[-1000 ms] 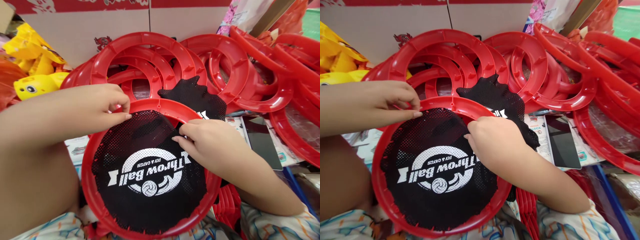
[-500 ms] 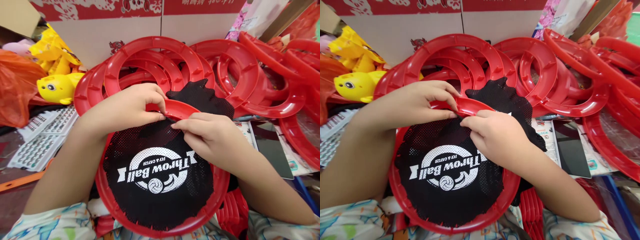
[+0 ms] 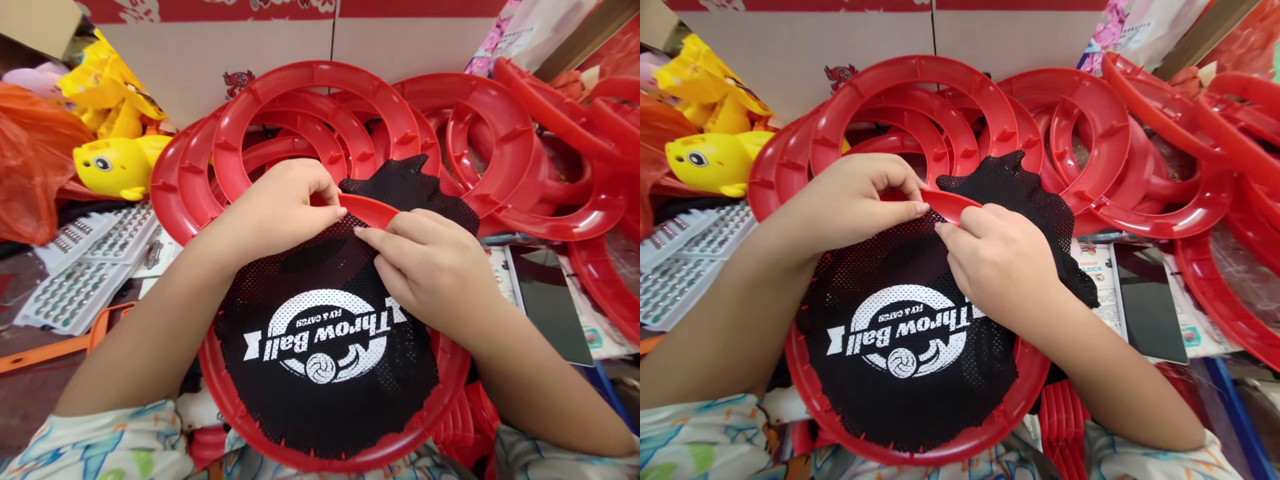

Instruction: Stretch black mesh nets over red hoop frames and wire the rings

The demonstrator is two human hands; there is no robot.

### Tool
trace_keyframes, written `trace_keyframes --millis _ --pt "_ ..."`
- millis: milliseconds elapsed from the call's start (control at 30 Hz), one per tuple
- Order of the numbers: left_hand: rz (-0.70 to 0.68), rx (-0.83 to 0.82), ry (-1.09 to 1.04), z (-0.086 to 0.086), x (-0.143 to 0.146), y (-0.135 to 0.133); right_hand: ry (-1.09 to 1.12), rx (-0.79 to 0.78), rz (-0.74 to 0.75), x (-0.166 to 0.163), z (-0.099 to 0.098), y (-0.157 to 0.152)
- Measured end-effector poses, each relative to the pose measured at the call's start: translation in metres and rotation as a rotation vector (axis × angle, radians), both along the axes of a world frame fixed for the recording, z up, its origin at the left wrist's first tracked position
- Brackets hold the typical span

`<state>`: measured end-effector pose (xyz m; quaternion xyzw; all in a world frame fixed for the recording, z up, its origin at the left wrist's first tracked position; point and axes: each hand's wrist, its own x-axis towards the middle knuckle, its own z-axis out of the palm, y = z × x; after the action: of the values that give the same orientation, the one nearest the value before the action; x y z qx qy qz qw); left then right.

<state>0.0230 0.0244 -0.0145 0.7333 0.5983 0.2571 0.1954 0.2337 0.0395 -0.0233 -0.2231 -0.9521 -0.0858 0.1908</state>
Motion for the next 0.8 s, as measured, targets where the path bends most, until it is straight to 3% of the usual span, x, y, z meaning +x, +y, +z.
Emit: trace_keyframes --millis 300,567,800 --pt "-0.006 0.047 0.012 -0.0025 0.0026 0.0007 -0.002 -0.105 -0.070 0.0023 0.0027 -0.0008" --pt "0.029 0.006 -0.002 -0.0023 0.0029 -0.0016 0.364 -0.567 -0.208 0.0016 0.0083 0.0001" --pt "0.035 0.002 0.002 -0.0040 0.0046 -0.0004 0.342 -0.436 -0.286 -0.0013 0.0035 0.0047"
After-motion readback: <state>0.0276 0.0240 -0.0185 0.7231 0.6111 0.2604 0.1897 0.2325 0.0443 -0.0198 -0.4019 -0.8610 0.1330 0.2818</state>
